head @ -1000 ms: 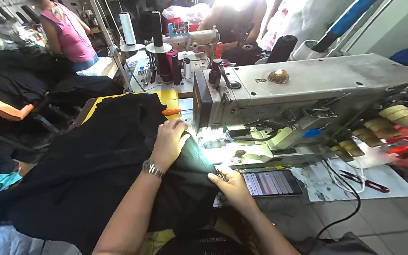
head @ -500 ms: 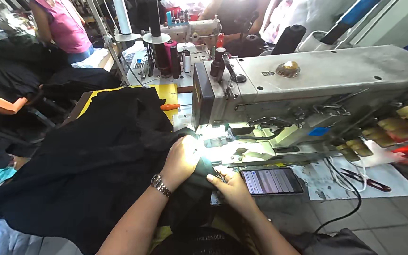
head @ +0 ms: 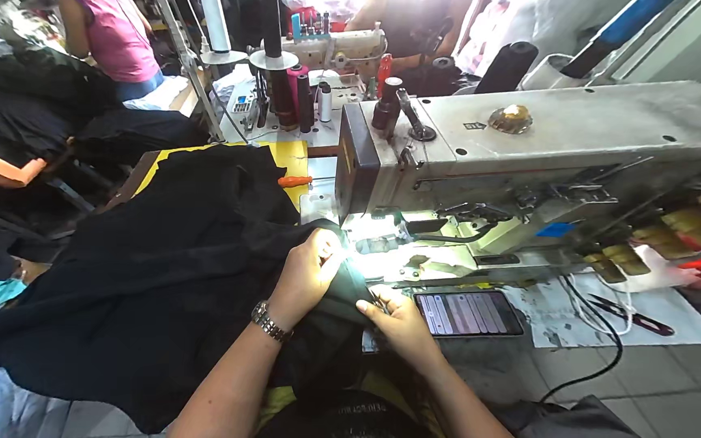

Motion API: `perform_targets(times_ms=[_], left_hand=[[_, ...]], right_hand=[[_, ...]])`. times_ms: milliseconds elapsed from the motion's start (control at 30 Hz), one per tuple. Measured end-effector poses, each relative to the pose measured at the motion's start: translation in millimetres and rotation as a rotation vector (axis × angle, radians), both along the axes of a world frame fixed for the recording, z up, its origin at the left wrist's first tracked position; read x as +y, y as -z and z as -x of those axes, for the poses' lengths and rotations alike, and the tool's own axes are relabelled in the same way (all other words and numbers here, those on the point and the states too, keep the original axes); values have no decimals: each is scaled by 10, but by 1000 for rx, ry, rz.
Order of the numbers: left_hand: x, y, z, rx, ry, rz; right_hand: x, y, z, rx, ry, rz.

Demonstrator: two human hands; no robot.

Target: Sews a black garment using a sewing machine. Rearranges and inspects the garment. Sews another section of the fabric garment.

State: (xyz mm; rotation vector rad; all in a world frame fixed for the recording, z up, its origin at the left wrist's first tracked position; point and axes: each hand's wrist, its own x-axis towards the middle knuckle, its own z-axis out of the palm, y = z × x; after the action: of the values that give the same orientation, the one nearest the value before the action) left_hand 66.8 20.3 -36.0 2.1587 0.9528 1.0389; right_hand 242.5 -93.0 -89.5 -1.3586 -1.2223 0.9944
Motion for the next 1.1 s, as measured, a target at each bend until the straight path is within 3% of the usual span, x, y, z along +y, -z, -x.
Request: perform_targets(times_ms=[167,333,400,633,1100], left_hand=[[-67,13,76,-178,50,63],[-131,37,109,-223,41,62],[-136,50,109,-204,23,32],[-151,59,102,-207,33,-9],[-178,26,85,-235,80,11]], right_hand=[[4,10,-7,-24,6,17],[7,25,5,-49,22,8],[-12,30,3,-144,48,-30],[-88,-205,-45,-805,296,-361],[149,-378,118,-1085,298,-472]])
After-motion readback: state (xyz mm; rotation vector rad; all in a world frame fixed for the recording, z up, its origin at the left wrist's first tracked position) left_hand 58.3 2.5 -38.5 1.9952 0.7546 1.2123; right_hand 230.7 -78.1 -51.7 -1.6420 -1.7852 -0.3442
